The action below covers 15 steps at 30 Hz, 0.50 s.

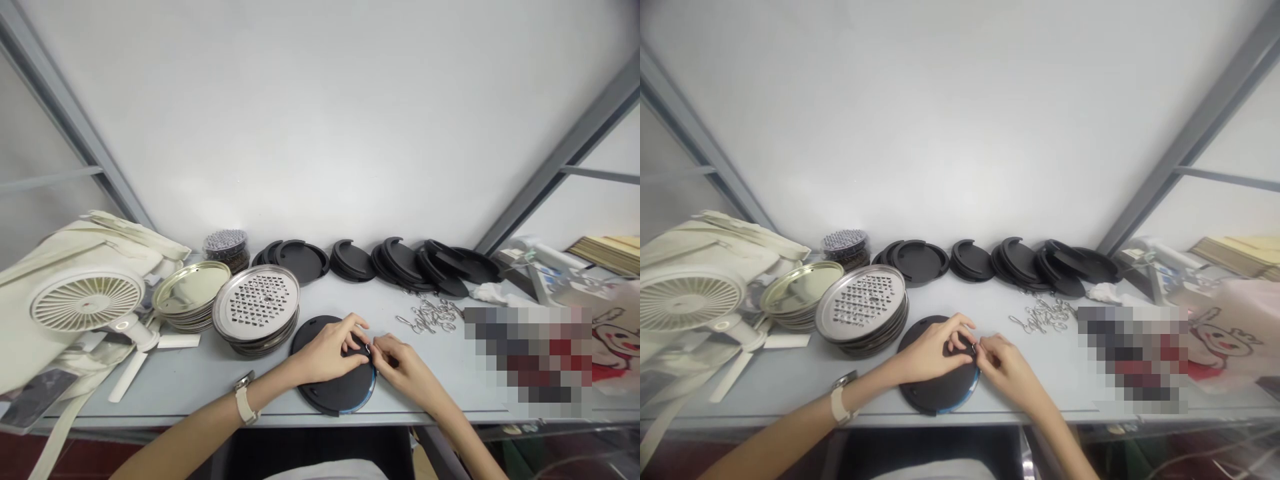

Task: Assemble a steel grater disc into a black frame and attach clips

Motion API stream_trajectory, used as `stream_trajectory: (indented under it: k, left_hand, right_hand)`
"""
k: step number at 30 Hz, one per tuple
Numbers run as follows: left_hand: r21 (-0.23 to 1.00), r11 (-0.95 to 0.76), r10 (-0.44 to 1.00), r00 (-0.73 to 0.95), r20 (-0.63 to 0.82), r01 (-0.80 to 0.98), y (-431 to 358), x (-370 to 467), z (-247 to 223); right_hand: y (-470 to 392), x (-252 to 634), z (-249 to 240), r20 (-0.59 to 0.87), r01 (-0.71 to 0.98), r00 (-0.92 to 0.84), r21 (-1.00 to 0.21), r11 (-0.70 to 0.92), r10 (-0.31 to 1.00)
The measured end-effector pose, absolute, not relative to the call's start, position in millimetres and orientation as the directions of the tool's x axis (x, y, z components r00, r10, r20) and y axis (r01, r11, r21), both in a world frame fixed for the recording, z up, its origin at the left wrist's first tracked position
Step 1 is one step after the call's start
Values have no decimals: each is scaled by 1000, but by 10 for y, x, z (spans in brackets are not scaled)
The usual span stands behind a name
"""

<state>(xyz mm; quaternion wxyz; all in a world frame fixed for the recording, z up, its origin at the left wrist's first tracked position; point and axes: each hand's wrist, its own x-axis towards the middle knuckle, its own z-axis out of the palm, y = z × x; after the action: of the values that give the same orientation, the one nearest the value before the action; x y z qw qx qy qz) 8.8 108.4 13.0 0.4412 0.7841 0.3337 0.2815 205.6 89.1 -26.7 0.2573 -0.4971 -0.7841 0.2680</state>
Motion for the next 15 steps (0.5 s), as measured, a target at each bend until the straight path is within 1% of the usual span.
stream_trajectory:
  k: [15]
  left_hand:
    - [881, -389, 772, 617, 153, 269, 1096, 90, 120]
  right_hand:
    - [881, 2022, -232, 179, 644, -376, -655, 395, 909]
